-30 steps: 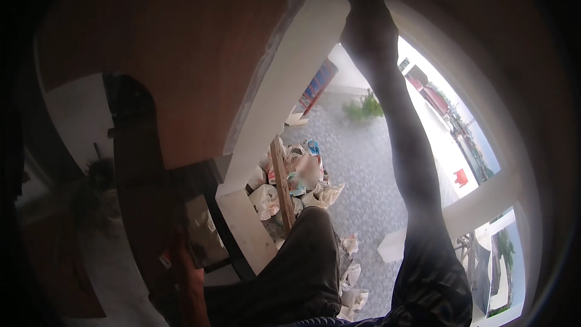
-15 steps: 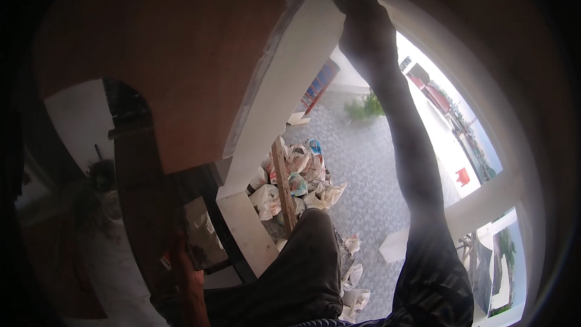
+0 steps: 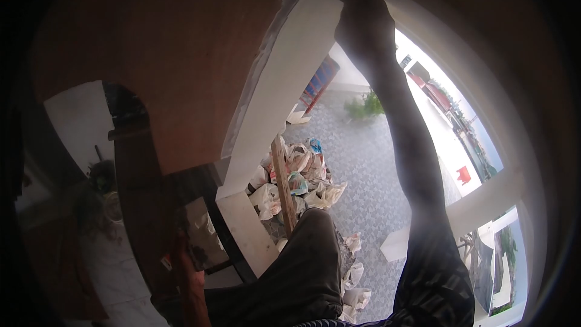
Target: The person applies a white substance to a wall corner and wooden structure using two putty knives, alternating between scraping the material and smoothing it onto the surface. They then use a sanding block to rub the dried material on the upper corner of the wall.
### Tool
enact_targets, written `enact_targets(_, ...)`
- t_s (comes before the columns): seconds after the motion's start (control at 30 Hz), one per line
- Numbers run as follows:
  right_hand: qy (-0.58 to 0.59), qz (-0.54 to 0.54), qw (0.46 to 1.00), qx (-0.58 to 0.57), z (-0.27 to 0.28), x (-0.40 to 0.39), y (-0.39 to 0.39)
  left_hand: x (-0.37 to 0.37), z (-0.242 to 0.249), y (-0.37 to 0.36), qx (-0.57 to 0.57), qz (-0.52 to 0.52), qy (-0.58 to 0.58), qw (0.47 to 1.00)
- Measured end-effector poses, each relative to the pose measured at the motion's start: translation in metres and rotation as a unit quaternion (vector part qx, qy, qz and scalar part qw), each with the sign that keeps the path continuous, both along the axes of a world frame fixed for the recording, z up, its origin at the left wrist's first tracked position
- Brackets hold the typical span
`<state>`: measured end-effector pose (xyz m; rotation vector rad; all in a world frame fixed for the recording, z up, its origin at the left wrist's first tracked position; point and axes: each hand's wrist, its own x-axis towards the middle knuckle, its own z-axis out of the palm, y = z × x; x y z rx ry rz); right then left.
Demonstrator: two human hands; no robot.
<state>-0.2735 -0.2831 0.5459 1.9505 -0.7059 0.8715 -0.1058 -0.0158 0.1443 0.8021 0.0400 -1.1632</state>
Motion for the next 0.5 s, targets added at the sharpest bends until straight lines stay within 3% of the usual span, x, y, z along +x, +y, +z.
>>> enact_targets(0.13,0.067,0.004,0.993,0.099,-0.009,-0.010,0.020,-0.001,0.005,0.000,0.012,0.021,0.012,1.000)
enact_targets(0.27,0.030,-0.008,0.997,0.068,-0.011,-0.017,0.021,0.000,0.002,0.004,-0.009,0.012,0.014,1.000)
enact_targets(0.3,0.045,-0.013,0.999,0.011,-0.006,-0.014,0.018,0.001,0.003,0.004,-0.015,0.008,0.009,1.000)
enact_targets(0.37,0.013,0.006,0.999,0.037,-0.001,-0.003,0.027,-0.001,0.002,0.004,-0.011,0.013,0.020,1.000)
enact_targets(0.43,-0.059,-0.053,0.996,0.047,0.000,-0.007,0.008,-0.002,0.003,0.005,-0.006,0.013,0.022,1.000)
enact_targets(0.5,-0.019,-0.032,0.999,-0.028,0.004,-0.007,-0.004,-0.001,0.006,0.008,0.001,0.007,0.015,1.000)
